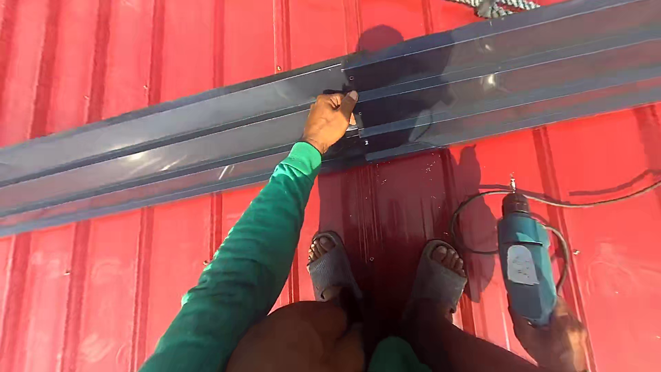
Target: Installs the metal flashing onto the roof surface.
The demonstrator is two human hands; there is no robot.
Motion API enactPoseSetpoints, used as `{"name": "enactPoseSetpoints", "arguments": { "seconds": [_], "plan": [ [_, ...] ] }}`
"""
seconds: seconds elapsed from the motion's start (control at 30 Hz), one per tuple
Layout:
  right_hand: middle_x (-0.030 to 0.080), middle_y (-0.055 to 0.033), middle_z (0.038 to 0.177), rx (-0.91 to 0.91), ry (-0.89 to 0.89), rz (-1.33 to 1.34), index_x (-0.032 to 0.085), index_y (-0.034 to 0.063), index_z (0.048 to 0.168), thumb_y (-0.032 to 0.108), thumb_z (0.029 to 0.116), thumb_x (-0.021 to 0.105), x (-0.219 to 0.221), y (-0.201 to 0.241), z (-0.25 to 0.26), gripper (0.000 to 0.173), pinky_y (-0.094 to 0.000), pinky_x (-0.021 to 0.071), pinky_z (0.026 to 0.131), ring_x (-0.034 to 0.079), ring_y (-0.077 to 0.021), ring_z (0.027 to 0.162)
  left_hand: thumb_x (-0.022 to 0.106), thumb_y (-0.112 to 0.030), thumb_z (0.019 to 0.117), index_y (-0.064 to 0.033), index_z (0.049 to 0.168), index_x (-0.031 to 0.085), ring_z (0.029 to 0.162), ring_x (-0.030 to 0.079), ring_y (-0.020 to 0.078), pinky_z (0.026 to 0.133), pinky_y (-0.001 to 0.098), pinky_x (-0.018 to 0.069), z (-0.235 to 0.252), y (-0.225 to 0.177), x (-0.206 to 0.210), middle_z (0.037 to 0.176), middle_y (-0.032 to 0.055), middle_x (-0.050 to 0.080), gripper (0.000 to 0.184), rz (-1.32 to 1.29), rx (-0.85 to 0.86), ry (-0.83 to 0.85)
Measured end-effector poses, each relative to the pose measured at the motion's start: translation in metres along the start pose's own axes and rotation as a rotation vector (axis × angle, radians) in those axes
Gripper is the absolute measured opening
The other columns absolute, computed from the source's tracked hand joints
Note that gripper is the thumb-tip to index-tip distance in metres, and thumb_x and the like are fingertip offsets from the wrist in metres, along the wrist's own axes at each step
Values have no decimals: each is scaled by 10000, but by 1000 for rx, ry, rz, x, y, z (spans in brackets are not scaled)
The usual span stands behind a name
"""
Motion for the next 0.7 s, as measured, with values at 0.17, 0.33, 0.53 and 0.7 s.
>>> {"name": "enactPoseSetpoints", "arguments": {
  "seconds": [0.17, 0.33, 0.53, 0.7],
  "plan": [
    [751, -196, 1104, -432, 109, 83, 633, -66, 1306, 478, 789, 682, 65, 101, 54, 752, -519, 599, 785, 745, -335, 940, 394, -430, 1098, -54, 862, 692, 769, 682, 188, 777, 466, 557, 1, -1, 0, 787, 71, 686, 534, 41, -55, 37],
    [757, -167, 1108, -632, 130, 33, 601, -46, 1367, 485, 784, 692, 103, 150, 78, 794, -511, 591, 794, 746, -315, 942, 395, -455, 1094, -81, 836, 700, 754, 713, 167, 758, 449, 563, 5, 3, 2, 777, 42, 737, 547, 2, -84, 48],
    [751, -179, 1108, -616, 98, -42, 578, -73, 1379, 430, 759, 671, 105, 160, 85, 803, -483, 583, 795, 739, -317, 939, 397, -456, 1098, -68, 883, 705, 798, 731, 178, 773, 444, 579, 6, 4, 2, 812, 63, 735, 540, -6, -73, 54],
    [752, -183, 1099, -590, 110, -53, 586, -81, 1369, 418, 757, 669, 106, 160, 90, 794, -474, 584, 802, 741, -322, 942, 386, -455, 1102, -63, 844, 685, 775, 722, 181, 740, 441, 566, 7, 4, 2, 797, 68, 726, 556, 6, -70, 52]
  ]
}}
Point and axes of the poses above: each hand's wrist, its own z-axis towards the middle knuckle, its own x-axis out of the palm, y = z × x, the point moved 5 cm from there along z, towards the middle knuckle
